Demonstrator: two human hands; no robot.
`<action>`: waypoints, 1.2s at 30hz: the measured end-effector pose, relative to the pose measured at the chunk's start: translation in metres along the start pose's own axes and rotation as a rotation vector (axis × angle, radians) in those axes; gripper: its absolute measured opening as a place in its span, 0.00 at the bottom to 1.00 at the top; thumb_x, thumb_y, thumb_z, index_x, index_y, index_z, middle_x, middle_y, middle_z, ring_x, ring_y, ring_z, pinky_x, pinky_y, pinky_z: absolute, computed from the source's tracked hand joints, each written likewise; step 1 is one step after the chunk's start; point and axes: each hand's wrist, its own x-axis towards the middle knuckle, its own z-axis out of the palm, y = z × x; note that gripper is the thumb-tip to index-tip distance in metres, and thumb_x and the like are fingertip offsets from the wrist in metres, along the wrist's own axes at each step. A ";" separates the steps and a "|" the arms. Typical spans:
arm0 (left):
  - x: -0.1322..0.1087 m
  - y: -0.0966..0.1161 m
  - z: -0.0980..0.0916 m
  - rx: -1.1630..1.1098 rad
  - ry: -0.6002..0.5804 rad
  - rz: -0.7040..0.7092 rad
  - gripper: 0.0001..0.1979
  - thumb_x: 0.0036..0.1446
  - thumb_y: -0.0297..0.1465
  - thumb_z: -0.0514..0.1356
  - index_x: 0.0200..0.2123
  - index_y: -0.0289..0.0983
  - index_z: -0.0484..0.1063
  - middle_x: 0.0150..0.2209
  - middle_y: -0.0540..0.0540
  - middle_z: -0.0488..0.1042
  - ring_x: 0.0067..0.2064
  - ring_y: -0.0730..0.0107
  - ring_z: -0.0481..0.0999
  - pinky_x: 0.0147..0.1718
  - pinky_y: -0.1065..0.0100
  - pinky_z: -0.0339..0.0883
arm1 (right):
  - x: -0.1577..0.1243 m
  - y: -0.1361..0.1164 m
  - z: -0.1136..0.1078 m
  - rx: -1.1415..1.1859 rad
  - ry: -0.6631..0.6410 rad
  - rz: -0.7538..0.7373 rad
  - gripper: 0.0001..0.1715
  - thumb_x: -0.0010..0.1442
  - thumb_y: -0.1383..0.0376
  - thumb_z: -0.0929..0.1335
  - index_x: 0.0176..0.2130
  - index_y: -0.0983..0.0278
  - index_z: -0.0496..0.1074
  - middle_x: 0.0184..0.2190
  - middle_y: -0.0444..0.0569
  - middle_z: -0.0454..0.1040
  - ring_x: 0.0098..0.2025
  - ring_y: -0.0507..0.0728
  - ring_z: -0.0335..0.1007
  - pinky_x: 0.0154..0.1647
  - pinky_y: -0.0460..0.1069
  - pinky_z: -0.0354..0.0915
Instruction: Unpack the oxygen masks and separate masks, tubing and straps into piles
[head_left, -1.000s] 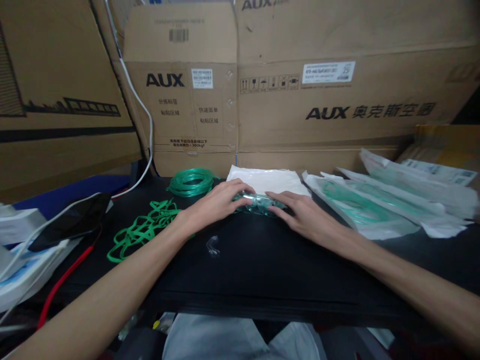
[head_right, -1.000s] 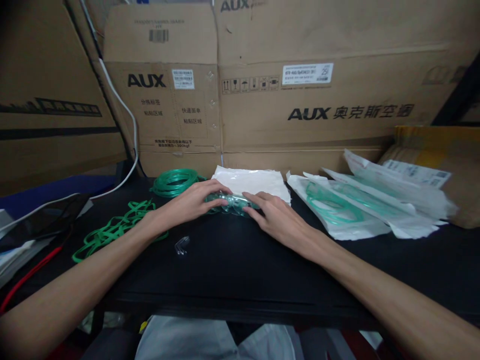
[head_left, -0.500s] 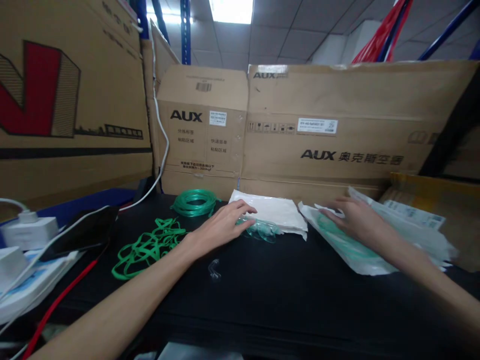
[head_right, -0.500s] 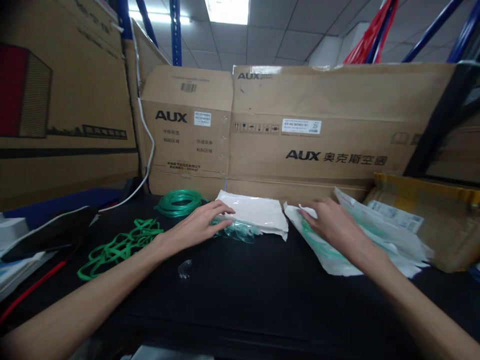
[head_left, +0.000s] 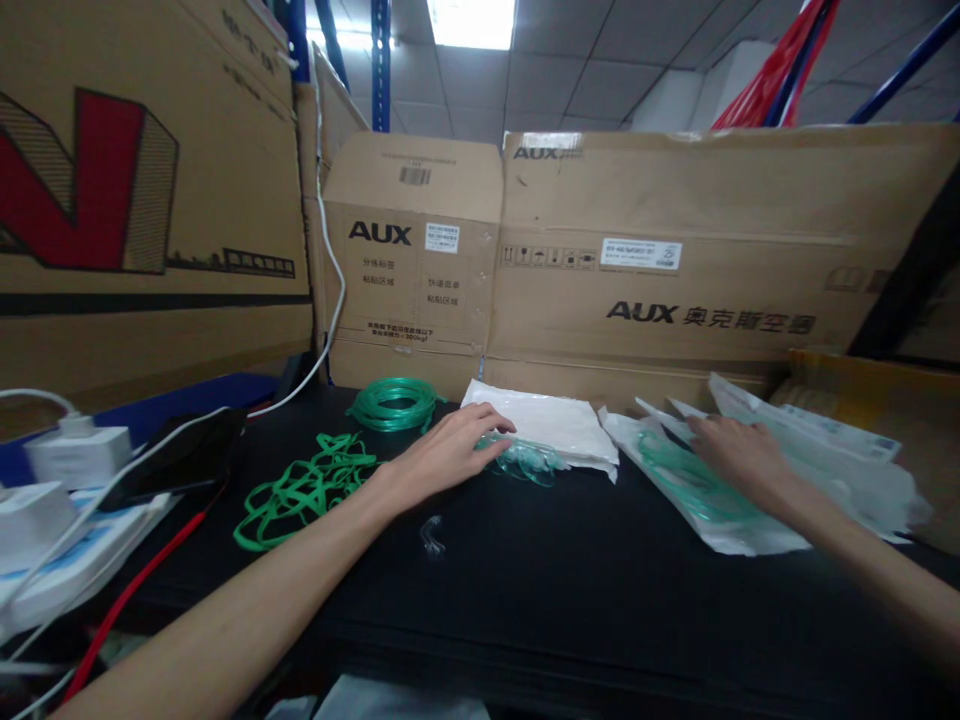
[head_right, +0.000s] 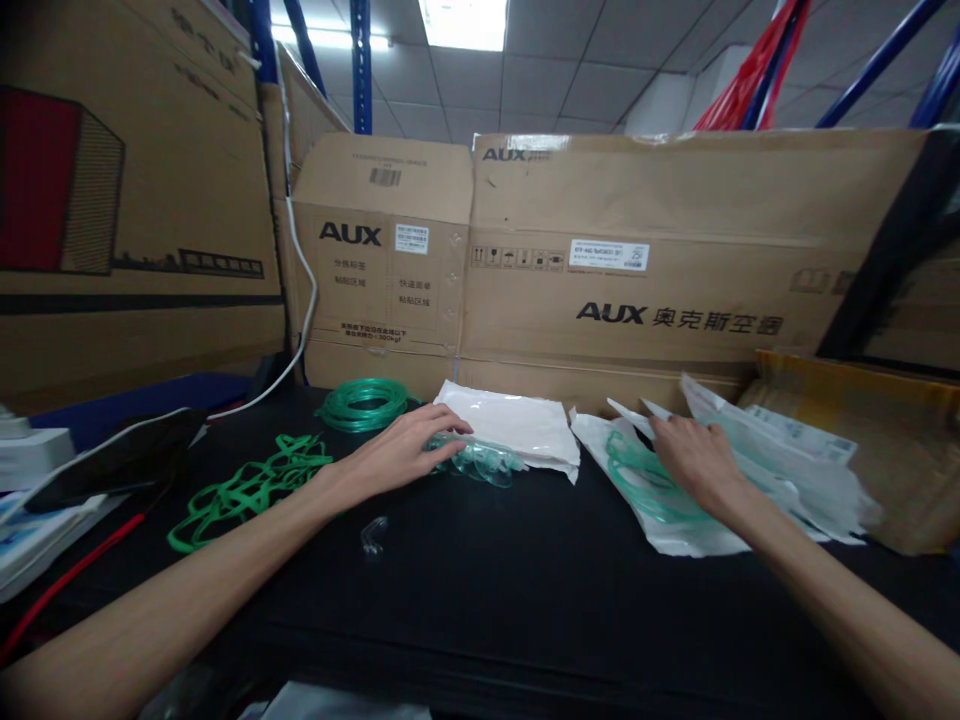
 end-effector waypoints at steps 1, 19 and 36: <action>0.000 0.000 0.000 -0.001 0.001 0.000 0.12 0.72 0.34 0.56 0.51 0.34 0.75 0.51 0.40 0.77 0.54 0.58 0.77 0.57 0.59 0.68 | 0.007 0.001 -0.006 -0.019 -0.014 0.010 0.13 0.71 0.58 0.69 0.49 0.63 0.76 0.45 0.50 0.79 0.46 0.58 0.77 0.49 0.57 0.73; 0.012 0.021 -0.013 -0.243 0.111 -0.144 0.13 0.69 0.38 0.59 0.49 0.38 0.80 0.50 0.44 0.83 0.50 0.62 0.80 0.52 0.63 0.70 | 0.024 0.019 -0.174 0.031 0.376 0.069 0.20 0.71 0.58 0.62 0.47 0.64 0.79 0.45 0.60 0.81 0.39 0.68 0.76 0.30 0.54 0.58; 0.051 0.029 0.000 -1.523 0.485 -0.572 0.12 0.55 0.34 0.69 0.41 0.35 0.77 0.43 0.42 0.80 0.40 0.67 0.77 0.38 0.68 0.70 | -0.018 -0.135 -0.117 0.458 1.073 -0.679 0.12 0.70 0.70 0.65 0.48 0.63 0.77 0.42 0.55 0.81 0.43 0.62 0.75 0.47 0.57 0.66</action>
